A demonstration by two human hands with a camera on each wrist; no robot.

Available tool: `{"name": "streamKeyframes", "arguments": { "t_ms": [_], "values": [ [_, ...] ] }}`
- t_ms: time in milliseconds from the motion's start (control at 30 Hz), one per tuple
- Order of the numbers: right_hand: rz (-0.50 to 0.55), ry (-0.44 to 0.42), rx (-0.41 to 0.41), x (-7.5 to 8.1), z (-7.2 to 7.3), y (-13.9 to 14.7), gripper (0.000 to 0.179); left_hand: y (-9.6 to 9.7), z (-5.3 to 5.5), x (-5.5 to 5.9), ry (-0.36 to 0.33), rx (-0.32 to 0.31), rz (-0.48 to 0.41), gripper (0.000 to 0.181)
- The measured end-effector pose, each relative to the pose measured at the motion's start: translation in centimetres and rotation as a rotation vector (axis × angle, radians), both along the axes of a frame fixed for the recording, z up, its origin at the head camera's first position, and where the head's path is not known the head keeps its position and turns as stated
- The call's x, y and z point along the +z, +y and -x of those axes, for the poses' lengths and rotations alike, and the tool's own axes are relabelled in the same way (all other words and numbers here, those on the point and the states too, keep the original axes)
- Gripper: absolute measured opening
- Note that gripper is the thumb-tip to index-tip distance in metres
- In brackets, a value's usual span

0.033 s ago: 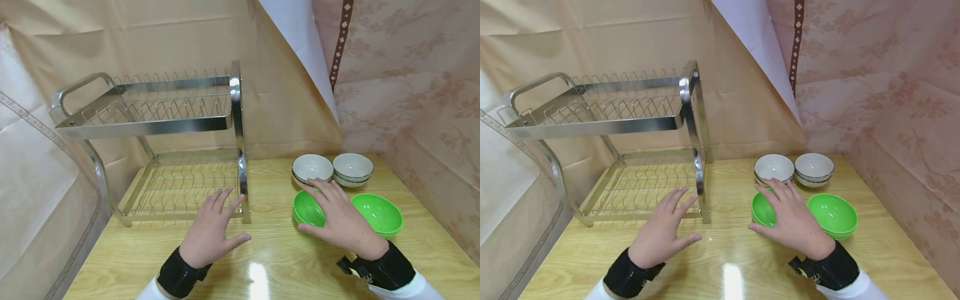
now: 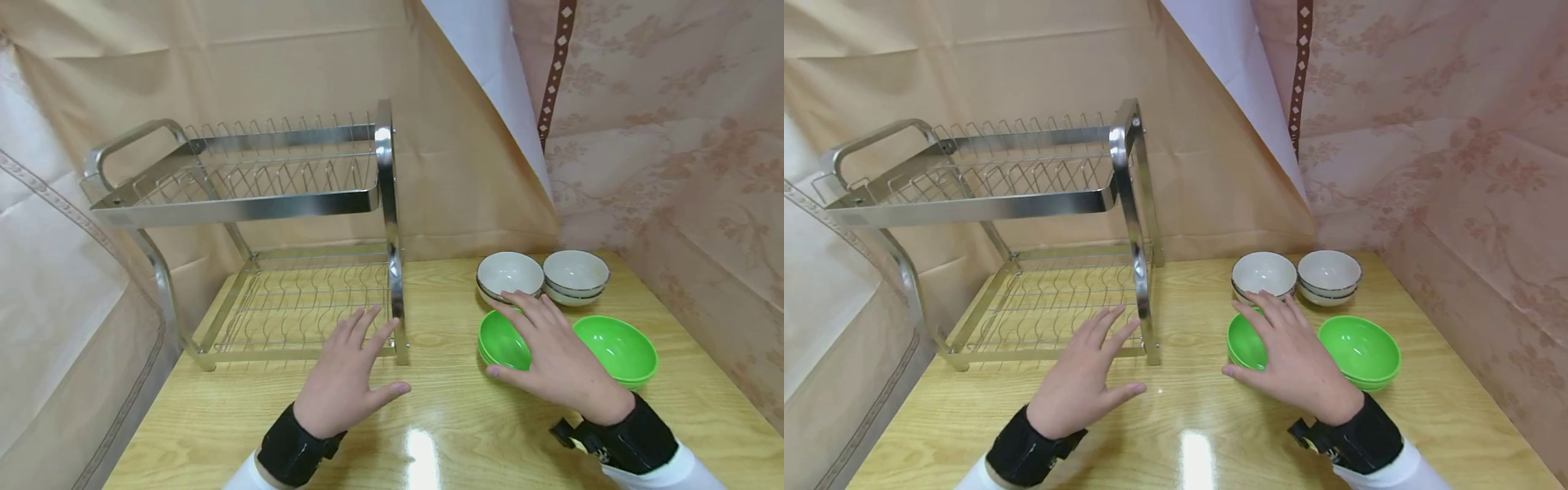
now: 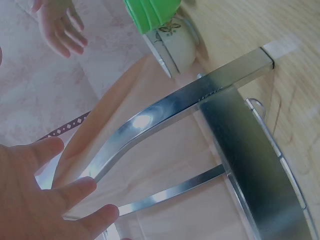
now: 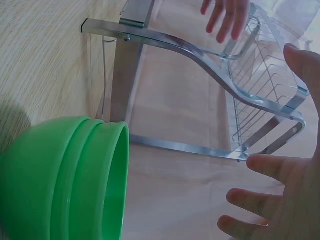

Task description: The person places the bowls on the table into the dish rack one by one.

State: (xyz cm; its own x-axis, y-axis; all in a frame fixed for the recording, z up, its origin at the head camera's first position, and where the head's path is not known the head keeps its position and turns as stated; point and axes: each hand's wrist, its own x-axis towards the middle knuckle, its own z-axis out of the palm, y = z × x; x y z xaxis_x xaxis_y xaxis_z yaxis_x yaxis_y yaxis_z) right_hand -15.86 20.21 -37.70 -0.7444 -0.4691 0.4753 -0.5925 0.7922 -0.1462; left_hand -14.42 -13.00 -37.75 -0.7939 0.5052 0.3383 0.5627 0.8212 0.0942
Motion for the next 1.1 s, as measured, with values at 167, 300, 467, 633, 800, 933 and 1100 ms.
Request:
{"name": "streamKeyframes", "arguments": {
  "t_ms": [167,300,467,633,800,933,1100],
  "values": [
    [-0.004,-0.012,-0.013,-0.1,0.0,0.0,0.093,0.0,-0.1,-0.1,-0.009,0.012,0.011,0.090],
    [-0.005,-0.042,-0.043,-0.4,-0.2,-0.1,0.092,0.1,-0.2,-0.2,-0.018,0.011,-0.008,0.089],
    [-0.017,-0.061,-0.076,-0.5,-0.4,-0.3,0.082,0.1,-0.3,-0.2,-0.019,0.010,-0.014,0.088],
    [-0.032,-0.128,-0.101,-0.4,-0.5,-0.5,0.058,0.0,-0.2,0.0,-0.004,0.007,0.004,0.088],
    [-0.131,-0.237,-0.105,-0.8,-0.4,-0.7,0.037,0.0,-0.3,0.2,-0.006,0.005,0.007,0.087],
    [-0.184,-0.326,-0.116,-1.6,-0.2,-0.7,0.023,0.0,-0.3,0.3,-0.011,0.005,0.007,0.087],
    [-0.217,-0.351,-0.121,-2.4,0.1,-0.9,0.013,-0.1,-0.3,0.3,-0.009,0.010,0.001,0.086]
  ]
}}
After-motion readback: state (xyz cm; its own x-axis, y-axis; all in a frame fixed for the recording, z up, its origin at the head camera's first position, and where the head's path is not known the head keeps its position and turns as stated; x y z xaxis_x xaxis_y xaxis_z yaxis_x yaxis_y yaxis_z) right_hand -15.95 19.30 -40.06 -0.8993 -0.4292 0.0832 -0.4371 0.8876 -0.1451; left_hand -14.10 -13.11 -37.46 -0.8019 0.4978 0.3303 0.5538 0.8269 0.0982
